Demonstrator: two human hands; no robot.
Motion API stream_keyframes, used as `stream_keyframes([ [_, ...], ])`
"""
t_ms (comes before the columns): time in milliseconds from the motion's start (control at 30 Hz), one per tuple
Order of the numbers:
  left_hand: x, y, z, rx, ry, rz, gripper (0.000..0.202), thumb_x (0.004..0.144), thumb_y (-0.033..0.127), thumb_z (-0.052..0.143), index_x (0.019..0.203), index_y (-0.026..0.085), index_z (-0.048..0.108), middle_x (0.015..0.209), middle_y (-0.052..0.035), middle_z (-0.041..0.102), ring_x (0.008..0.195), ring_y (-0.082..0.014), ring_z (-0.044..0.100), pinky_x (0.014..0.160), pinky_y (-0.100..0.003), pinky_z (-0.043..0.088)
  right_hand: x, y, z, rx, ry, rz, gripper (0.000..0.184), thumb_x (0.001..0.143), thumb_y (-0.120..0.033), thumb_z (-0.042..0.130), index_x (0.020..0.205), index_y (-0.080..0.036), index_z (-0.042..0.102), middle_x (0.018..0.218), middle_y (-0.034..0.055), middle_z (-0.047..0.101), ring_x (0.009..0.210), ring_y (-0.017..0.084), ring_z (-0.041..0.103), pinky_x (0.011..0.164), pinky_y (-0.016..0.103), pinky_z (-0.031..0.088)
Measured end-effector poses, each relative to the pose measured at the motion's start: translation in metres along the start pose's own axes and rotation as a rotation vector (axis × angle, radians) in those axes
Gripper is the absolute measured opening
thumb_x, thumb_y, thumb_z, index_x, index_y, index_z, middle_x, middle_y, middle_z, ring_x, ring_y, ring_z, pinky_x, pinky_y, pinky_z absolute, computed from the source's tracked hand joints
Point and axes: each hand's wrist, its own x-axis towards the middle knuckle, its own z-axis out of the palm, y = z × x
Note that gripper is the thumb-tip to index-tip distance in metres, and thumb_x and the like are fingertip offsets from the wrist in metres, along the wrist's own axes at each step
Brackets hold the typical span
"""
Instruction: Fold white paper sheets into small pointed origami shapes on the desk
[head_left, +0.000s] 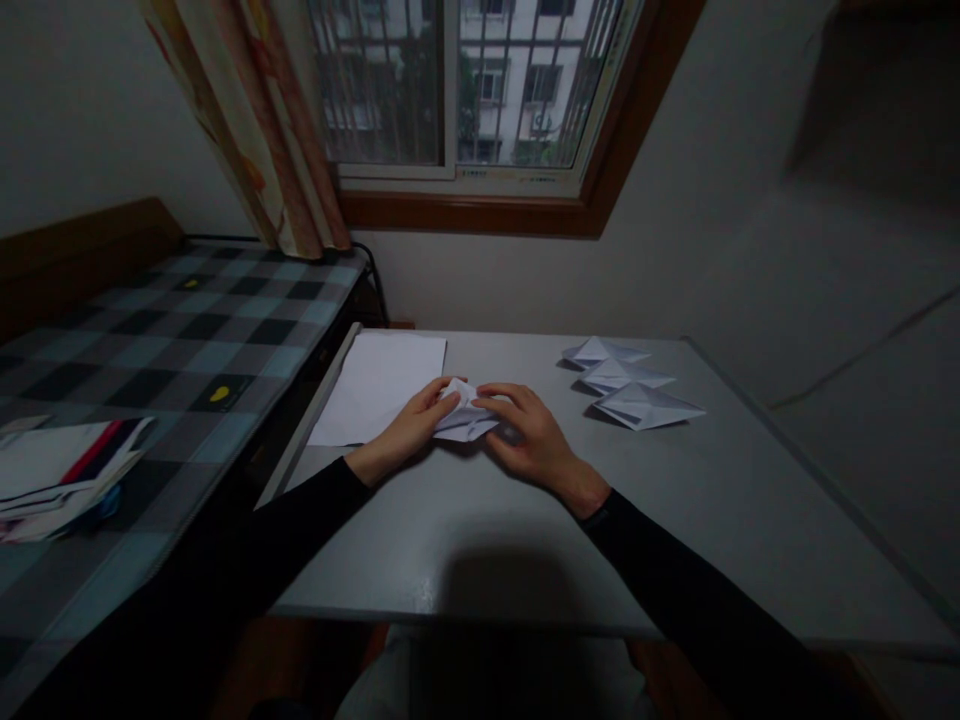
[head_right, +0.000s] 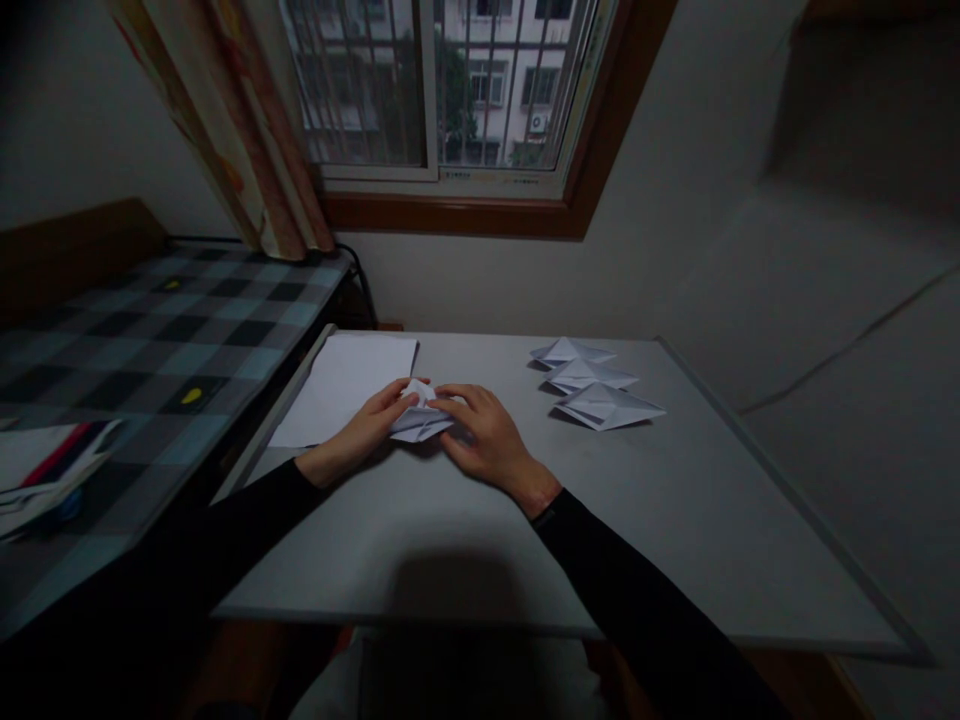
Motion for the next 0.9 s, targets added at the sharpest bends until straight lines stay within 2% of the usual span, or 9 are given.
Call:
stream_keyframes([
  [133, -0.005, 0.004, -0.001, -0.003, 0.034, 0.015, 0.066, 0.092, 0.045, 0.086, 0.149, 0.022, 0.06, 0.111, -0.0067, 0.075, 0.086, -0.0178, 0.07, 0.078, -0.028, 0.054, 0.002, -0.001, -0.003, 0.118, -0.049, -0.032, 0.044, 0.107, -0.038, 0.064, 0.15, -0.029, 0.064, 0.149, 0.0131, 0.069, 0.137, 0.035, 0.065, 0.116, 0.061, 0.053],
  [300, -0.004, 0.002, -0.003, 0.115, 0.008, 0.071, 0.068, 0.094, 0.042, 0.084, 0.154, 0.024, 0.059, 0.11, -0.006, 0.073, 0.097, -0.0208, 0.069, 0.089, -0.032, 0.055, 0.002, 0.005, 0.003, 0.128, 0.015, 0.032, 0.021, 0.11, -0.026, 0.063, 0.129, -0.029, 0.072, 0.124, 0.0072, 0.081, 0.126, 0.029, 0.072, 0.115, 0.057, 0.055],
  [400, -0.003, 0.002, -0.005, 0.29, -0.011, 0.173, 0.049, 0.105, 0.054, 0.068, 0.142, 0.023, 0.07, 0.121, -0.01, 0.075, 0.115, -0.0261, 0.069, 0.108, -0.041, 0.053, -0.001, 0.009, 0.007, 0.086, 0.046, 0.072, 0.014, 0.109, -0.024, 0.066, 0.118, -0.028, 0.074, 0.115, 0.0062, 0.083, 0.115, 0.028, 0.076, 0.115, 0.058, 0.055],
  [467, -0.005, 0.005, -0.006, 0.418, -0.048, 0.276, 0.049, 0.11, 0.061, 0.056, 0.129, 0.022, 0.078, 0.137, -0.014, 0.072, 0.134, -0.0301, 0.064, 0.122, -0.047, 0.045, -0.003, 0.01, 0.008, 0.058, 0.086, 0.112, 0.011, 0.108, -0.026, 0.067, 0.116, -0.028, 0.075, 0.11, 0.0061, 0.083, 0.11, 0.029, 0.077, 0.115, 0.058, 0.056],
  [533, -0.008, 0.009, -0.005, 0.51, -0.077, 0.355, 0.05, 0.106, 0.064, 0.062, 0.123, 0.021, 0.082, 0.151, -0.0159, 0.067, 0.145, -0.0328, 0.058, 0.129, -0.049, 0.04, -0.005, 0.01, 0.008, 0.049, 0.148, 0.154, 0.01, 0.108, -0.03, 0.069, 0.114, -0.028, 0.076, 0.106, 0.0063, 0.083, 0.105, 0.029, 0.078, 0.107, 0.055, 0.06],
  [600, -0.011, 0.012, -0.002, 0.554, -0.075, 0.359, 0.047, 0.098, 0.062, 0.076, 0.12, 0.021, 0.083, 0.149, -0.0153, 0.068, 0.14, -0.0331, 0.063, 0.124, -0.048, 0.045, -0.005, 0.009, 0.008, 0.078, 0.193, 0.199, 0.01, 0.109, -0.032, 0.068, 0.113, -0.027, 0.076, 0.105, 0.0065, 0.083, 0.101, 0.028, 0.078, 0.097, 0.049, 0.063],
  [700, -0.015, 0.012, 0.002, 0.515, -0.089, 0.211, 0.046, 0.097, 0.062, 0.079, 0.107, 0.017, 0.084, 0.113, -0.0105, 0.081, 0.107, -0.0284, 0.074, 0.1, -0.04, 0.057, -0.005, 0.007, 0.008, 0.168, 0.24, 0.296, 0.015, 0.108, -0.038, 0.07, 0.116, -0.026, 0.075, 0.108, 0.0062, 0.082, 0.098, 0.026, 0.078, 0.091, 0.043, 0.064],
  [767, -0.015, 0.009, 0.004, 0.41, -0.077, 0.101, 0.052, 0.096, 0.066, 0.078, 0.1, 0.014, 0.083, 0.096, -0.0085, 0.08, 0.09, -0.0258, 0.074, 0.087, -0.036, 0.058, -0.006, 0.006, 0.01, 0.26, 0.273, 0.368, 0.024, 0.108, -0.043, 0.071, 0.125, -0.027, 0.071, 0.113, 0.0067, 0.081, 0.098, 0.025, 0.078, 0.087, 0.04, 0.064],
  [900, -0.01, 0.003, 0.007, 0.16, 0.067, 0.026, 0.059, 0.086, 0.068, 0.087, 0.104, 0.012, 0.082, 0.102, -0.0128, 0.083, 0.089, -0.0252, 0.073, 0.084, -0.035, 0.057, -0.008, 0.008, 0.013, 0.511, 0.201, 0.377, 0.041, 0.111, -0.047, 0.061, 0.147, -0.027, 0.053, 0.107, 0.0054, 0.079, 0.081, 0.022, 0.076, 0.075, 0.037, 0.065],
])
